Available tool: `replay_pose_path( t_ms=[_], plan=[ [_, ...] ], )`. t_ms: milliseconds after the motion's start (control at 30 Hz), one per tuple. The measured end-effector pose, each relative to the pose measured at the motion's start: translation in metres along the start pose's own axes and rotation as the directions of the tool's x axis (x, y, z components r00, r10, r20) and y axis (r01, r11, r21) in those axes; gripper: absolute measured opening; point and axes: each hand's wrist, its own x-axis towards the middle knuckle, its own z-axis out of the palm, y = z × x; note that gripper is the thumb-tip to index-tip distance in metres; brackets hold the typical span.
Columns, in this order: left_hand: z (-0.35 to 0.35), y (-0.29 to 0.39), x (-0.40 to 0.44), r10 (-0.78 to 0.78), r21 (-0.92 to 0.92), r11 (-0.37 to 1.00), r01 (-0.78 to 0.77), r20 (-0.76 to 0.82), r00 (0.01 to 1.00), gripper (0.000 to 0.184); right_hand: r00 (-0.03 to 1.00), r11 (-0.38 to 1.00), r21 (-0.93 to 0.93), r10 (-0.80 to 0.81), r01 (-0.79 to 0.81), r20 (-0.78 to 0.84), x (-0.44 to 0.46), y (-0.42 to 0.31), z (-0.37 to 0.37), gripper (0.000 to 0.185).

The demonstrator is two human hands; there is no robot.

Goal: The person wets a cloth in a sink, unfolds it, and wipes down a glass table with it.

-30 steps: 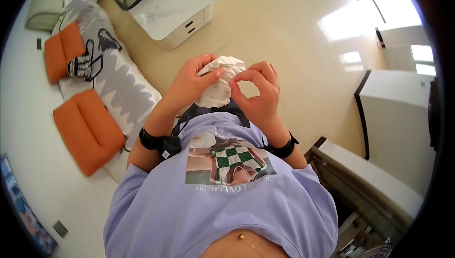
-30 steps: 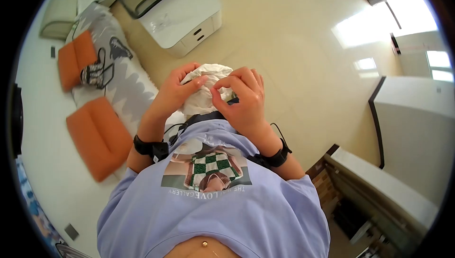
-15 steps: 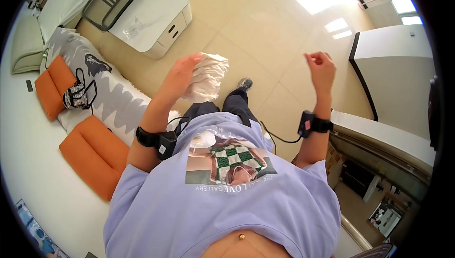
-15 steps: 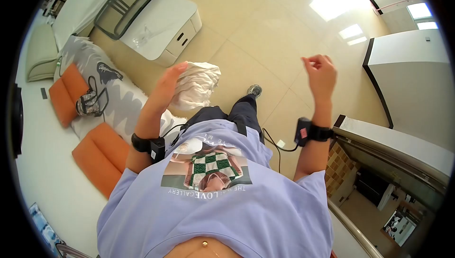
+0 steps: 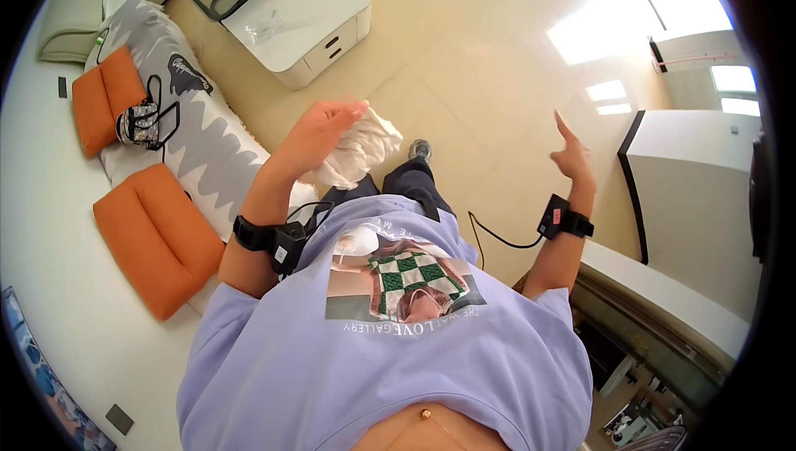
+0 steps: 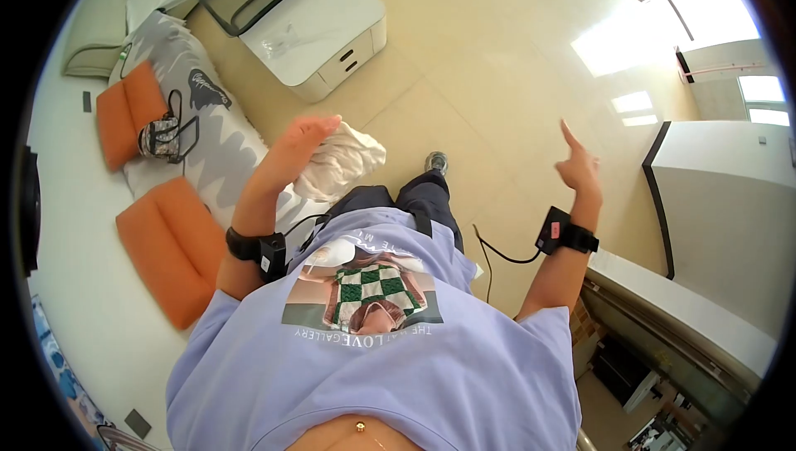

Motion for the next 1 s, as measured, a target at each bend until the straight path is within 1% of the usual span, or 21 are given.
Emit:
replay_pose_path(
  t_ms=[33, 67, 133, 200, 267, 333, 367, 400, 467, 533, 567, 600, 633, 667, 733, 767, 833, 867, 933, 967, 1000],
  plan=[
    [-0.001, 0.002, 0.001, -0.014, 0.045, 0.999, 0.01, 0.078, 0.997, 0.045, 0.975, 0.963, 0.175, -0.185, 0.205, -0.12, 0.012, -0.008, 0.016, 0.072],
    [-0.001, 0.004, 0.001, -0.006, 0.041, 0.999, 0.003, 0.065, 0.998, 0.045, 0.902, 0.853, 0.315, -0.341, 0.415, -0.266, 0.026, -0.02, 0.027, 0.069],
    [-0.001, 0.01, 0.005, 0.086, 0.308, 0.947, -0.089, 0.023, 0.996, 0.054, 0.893, 0.785, 0.425, -0.407, 0.45, -0.192, 0.033, -0.088, 0.007, 0.064],
    [0.005, 0.026, 0.002, 0.05, 0.312, 0.949, -0.05, 0.007, 0.999, 0.056, 0.841, 0.688, 0.561, -0.54, 0.46, -0.028, 0.026, -0.154, -0.021, 0.056],
    [0.008, 0.038, 0.001, 0.013, 0.313, 0.95, -0.009, -0.011, 1.0, 0.058, 0.663, 0.403, 0.772, -0.748, 0.491, -0.032, 0.015, -0.208, -0.036, 0.048],
    [0.01, 0.046, 0.005, -0.01, 0.413, 0.911, -0.006, 0.036, 0.999, 0.063, 0.48, 0.125, 0.941, -0.876, 0.313, -0.043, 0.003, -0.249, -0.047, 0.038],
    [0.011, 0.052, 0.006, -0.007, 0.403, 0.915, 0.003, 0.008, 1.0, 0.063, 0.384, 0.152, 0.908, -0.923, 0.39, -0.01, 0.004, -0.262, -0.05, 0.032],
    [0.01, 0.061, 0.007, -0.089, 0.42, 0.903, 0.086, -0.013, 0.996, 0.054, 0.284, 0.165, 0.868, -0.959, 0.468, 0.029, 0.007, -0.274, -0.053, 0.027],
    [0.01, 0.066, 0.006, -0.167, 0.418, 0.89, 0.18, -0.069, 0.984, 0.048, 0.231, 0.179, 0.842, -0.971, 0.509, 0.066, 0.009, -0.29, -0.058, 0.023],
    [0.006, 0.065, 0.001, -0.006, 0.437, 0.895, 0.084, -0.176, 0.984, 0.047, 0.315, 0.293, 0.887, -0.932, 0.357, 0.181, 0.023, -0.297, -0.055, 0.027],
    [0.004, 0.063, -0.003, -0.007, 0.424, 0.9, 0.097, -0.209, 0.978, 0.047, 0.287, 0.292, 0.92, -0.934, 0.26, 0.215, 0.03, -0.3, -0.061, 0.031],
    [0.001, 0.06, -0.01, 0.106, 0.444, 0.896, 0.003, -0.219, 0.97, 0.046, 0.256, 0.294, 0.918, -0.94, 0.266, 0.227, 0.037, -0.302, -0.064, 0.031],
    [-0.002, 0.056, -0.016, 0.218, 0.469, 0.879, -0.09, -0.227, 0.949, 0.052, 0.281, 0.251, 0.953, -0.94, 0.173, 0.196, 0.043, -0.303, -0.067, 0.034],
    [-0.006, 0.048, -0.021, 0.218, 0.461, 0.884, -0.078, -0.258, 0.941, 0.052, 0.309, 0.203, 0.976, -0.936, 0.078, 0.17, 0.051, -0.304, -0.068, 0.036],
    [-0.01, 0.034, -0.028, 0.096, 0.125, 0.991, -0.054, -0.359, 0.929, 0.057, 0.261, 0.252, 0.965, -0.939, 0.076, 0.225, 0.077, -0.303, -0.06, 0.036],
    [-0.011, 0.028, -0.031, 0.099, 0.114, 0.992, -0.059, -0.39, 0.915, 0.057, 0.272, 0.22, 0.972, -0.934, -0.078, 0.233, 0.086, -0.306, -0.054, 0.035],
    [-0.009, 0.022, -0.035, 0.164, -0.085, 0.964, -0.254, -0.559, 0.813, 0.052, 0.245, 0.232, 0.959, -0.932, -0.164, 0.267, 0.108, -0.315, -0.039, 0.036],
    [-0.007, 0.018, -0.036, 0.158, -0.093, 0.96, -0.263, -0.593, 0.789, 0.052, 0.231, 0.238, 0.949, -0.931, -0.206, 0.284, 0.118, -0.319, -0.032, 0.038],
    [0.002, 0.013, -0.036, 0.123, -0.254, 0.888, -0.384, -0.673, 0.729, 0.049, -0.017, 0.318, 0.941, -0.948, -0.112, 0.319, 0.127, -0.328, -0.031, 0.044],
    [0.004, 0.014, -0.038, 0.128, -0.301, 0.856, -0.421, -0.664, 0.736, 0.048, -0.053, 0.333, 0.937, -0.943, -0.104, 0.329, 0.131, -0.336, -0.03, 0.044],
    [0.007, 0.017, -0.041, 0.123, -0.296, 0.851, -0.433, -0.689, 0.714, 0.048, -0.234, 0.339, 0.937, -0.921, -0.087, 0.312, 0.133, -0.343, -0.03, 0.047]
  ],
)
